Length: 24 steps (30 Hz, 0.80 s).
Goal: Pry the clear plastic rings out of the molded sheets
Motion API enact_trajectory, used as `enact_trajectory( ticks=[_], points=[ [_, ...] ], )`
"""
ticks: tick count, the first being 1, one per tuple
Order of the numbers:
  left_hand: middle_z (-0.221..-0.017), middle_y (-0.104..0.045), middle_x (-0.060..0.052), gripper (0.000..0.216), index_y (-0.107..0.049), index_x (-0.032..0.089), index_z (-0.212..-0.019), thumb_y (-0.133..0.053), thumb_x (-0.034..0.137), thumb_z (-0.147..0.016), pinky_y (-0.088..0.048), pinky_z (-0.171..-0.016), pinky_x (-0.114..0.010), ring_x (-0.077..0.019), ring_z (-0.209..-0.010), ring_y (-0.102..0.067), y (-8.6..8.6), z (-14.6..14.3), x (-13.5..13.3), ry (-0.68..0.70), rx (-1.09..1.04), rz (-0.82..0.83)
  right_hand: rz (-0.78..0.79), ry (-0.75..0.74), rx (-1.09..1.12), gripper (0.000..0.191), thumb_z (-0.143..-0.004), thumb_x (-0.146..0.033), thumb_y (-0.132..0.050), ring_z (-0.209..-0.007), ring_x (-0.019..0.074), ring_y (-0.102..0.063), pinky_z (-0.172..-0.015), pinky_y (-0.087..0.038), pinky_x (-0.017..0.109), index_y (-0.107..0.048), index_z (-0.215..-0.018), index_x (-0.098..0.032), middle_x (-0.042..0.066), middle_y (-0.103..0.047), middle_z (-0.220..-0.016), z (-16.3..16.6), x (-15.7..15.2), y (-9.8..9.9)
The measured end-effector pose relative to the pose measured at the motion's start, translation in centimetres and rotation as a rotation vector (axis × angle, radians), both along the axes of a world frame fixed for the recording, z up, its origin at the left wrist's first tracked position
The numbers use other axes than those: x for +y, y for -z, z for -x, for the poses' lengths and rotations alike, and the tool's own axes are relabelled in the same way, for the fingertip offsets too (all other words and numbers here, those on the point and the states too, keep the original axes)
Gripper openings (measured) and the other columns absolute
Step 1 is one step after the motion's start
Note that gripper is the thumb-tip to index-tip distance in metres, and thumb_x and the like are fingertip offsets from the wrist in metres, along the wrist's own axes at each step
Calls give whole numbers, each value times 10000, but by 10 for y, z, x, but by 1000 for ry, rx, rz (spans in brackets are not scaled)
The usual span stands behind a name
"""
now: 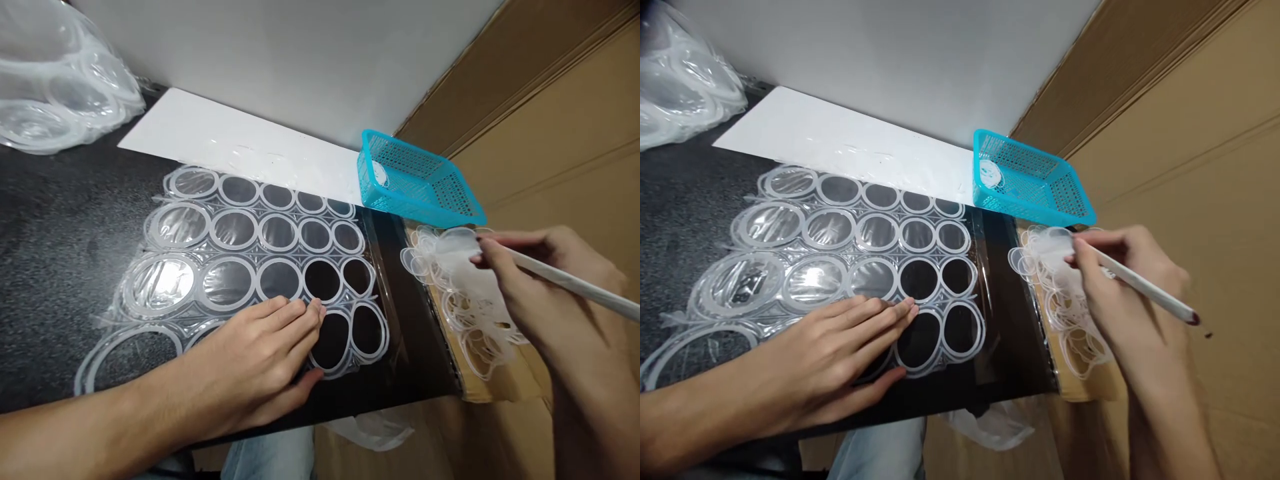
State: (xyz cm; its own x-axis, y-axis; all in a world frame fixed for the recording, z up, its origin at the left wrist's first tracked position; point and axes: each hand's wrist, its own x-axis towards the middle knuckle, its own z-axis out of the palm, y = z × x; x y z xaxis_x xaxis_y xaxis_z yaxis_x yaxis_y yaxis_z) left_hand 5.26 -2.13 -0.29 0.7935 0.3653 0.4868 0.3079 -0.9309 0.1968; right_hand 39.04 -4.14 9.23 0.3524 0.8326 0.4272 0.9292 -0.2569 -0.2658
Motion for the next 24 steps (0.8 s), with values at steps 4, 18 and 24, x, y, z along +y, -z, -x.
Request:
enact_trajectory(
  ticks=[4, 18, 24],
  points=[
    [-1234, -771, -147, 380, -721, 35, -1228, -456, 280, -1111, -576, -912, -343, -245, -1071, -726, -6, 0, 1, 0, -44, 2, 116, -43, -128, 190, -1006, -478, -576, -948, 436, -680, -673, -451, 487, -597, -880, -337, 103, -697, -937, -36, -28, 2],
    [-1202, -782, -82, 311, -733, 123, -1257, -487, 234, -1104, -581, -936, -380, -243, -1075, -744, -13, 65, 5, -119, 25, 18, 323, -1007, 384, 134, -1052, -194, -617, -986, 207, -731, -889, -592, 312, -640, -1165, -262, 46, -744, -1086, 129, -10, 41],
    [-1258, -774, -69, 340, -722, 106, -1291, -470, 249, -1114, -533, -965, -392, -255, -1122, -707, -5, 58, 3, -127, 16, -33, 481, -1017, 460, 98, -1087, -232, -581, -1016, 183, -703, -912, -552, 295, -667, -1132, -222, 52, -730, -1095, 148, 10, 35]
  ],
)
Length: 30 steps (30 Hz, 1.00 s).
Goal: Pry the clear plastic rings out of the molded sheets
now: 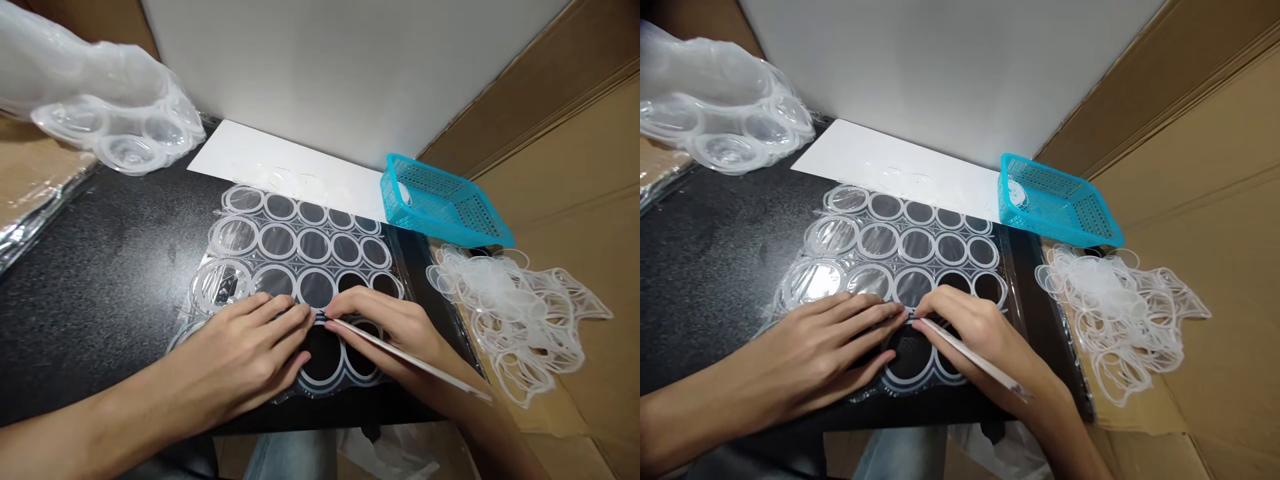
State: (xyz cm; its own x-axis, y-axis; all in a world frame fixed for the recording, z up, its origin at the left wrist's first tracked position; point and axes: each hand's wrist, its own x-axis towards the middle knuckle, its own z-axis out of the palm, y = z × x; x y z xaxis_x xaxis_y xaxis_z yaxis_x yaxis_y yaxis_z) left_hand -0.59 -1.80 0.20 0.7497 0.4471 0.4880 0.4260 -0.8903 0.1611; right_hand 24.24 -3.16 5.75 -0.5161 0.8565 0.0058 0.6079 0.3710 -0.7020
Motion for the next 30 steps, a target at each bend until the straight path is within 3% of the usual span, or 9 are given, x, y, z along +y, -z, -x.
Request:
enact_trajectory(
  ticks=[20, 25, 30],
  points=[
    [-1246, -767, -66, 313, -735, 114, -1228, -501, 280, -1104, -466, -996, -406, -260, -1117, -670, 6, -1, -2, -14, -14, -5, 74, -29, -152, 107, -1105, -294, -553, -948, 154, -680, -830, -503, 257, -639, -1075, -238, 11, -705, -1056, 4, 8, -7],
    [-1261, -759, -94, 319, -727, 103, -1236, -507, 287, -1099, -466, -1000, -411, -268, -1129, -670, 9, -2, -4, -15, -15, -24, -127, -86, -221, 90, -1097, -253, -532, -1070, 209, -711, -835, -559, 288, -620, -1089, -233, 87, -723, -1243, 3, 8, 7],
    [-1247, -761, -106, 336, -733, 94, -1212, -491, 298, -1100, -466, -992, -403, -261, -1117, -677, 8, -2, -3, -2, -18, 16, -528, -154, -382, 188, -1033, -66, -506, -817, 205, -722, -716, -573, 301, -634, -975, -190, 86, -773, -955, 10, 6, 23]
  ],
)
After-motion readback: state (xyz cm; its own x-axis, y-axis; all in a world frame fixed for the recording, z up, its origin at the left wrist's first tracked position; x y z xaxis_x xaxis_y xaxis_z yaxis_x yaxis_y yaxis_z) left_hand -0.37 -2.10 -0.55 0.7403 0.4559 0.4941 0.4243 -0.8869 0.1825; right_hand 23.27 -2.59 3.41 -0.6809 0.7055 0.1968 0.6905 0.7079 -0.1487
